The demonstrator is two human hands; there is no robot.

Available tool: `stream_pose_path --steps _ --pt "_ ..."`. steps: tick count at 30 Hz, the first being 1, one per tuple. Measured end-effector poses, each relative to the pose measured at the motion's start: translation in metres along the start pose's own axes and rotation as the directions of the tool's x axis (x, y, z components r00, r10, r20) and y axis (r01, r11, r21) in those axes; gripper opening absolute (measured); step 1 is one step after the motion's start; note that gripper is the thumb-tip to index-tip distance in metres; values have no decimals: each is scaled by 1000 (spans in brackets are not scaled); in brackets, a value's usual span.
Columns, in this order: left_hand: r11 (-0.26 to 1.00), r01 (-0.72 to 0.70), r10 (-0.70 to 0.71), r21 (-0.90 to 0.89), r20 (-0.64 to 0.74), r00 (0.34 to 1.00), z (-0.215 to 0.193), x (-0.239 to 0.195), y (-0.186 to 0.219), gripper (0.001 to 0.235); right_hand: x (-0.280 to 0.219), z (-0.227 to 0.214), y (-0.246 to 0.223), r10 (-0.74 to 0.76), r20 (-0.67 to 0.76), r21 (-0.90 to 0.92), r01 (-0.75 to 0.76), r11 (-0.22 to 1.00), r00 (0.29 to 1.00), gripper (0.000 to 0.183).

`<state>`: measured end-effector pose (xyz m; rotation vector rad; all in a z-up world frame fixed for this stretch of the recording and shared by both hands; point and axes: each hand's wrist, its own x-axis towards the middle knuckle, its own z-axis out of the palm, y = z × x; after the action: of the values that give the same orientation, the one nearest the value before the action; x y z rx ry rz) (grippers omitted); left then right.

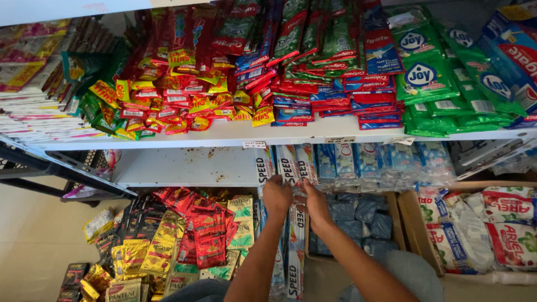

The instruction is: Organizing and restocking various product sachets on store shelves.

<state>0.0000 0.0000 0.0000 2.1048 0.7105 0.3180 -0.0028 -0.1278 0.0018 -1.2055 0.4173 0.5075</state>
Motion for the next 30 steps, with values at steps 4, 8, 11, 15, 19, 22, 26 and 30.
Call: stream_pose_path --steps 4,8,11,15,19,22,26,30 --pt "996 -84 82 -10 -84 993 -19 -21 28 36 -1 -1 -4 -29 22 -68 31 997 999 57" --pt "972 -229 217 -56 -163 962 -58 -58 77 39 -3 -5 -8 -44 61 -62 47 997 997 52" --pt "888 -146 211 -435 106 972 -89 -90 124 22 16 -18 13 -226 154 -30 233 972 962 44" --pt "854 -153 239 -497 114 964 -137 -160 149 21 9 -36 8 -330 197 -14 339 941 923 41" --pt "814 -157 282 -560 143 949 -183 -222 155 19 -2 -54 5 -143 22 -58 144 988 990 50" --pt "782 -159 309 -603 153 939 -215 -264 178 17 -1 -66 14 -118 -32 -64 116 991 992 57" --pt "737 -158 349 -657 169 922 -256 -316 217 16 -9 -77 17 -121 -50 -98 116 988 991 63" --pt "695 -150 389 -703 192 901 -282 -336 236 14 -8 -94 29 -137 -48 -144 129 981 989 64"
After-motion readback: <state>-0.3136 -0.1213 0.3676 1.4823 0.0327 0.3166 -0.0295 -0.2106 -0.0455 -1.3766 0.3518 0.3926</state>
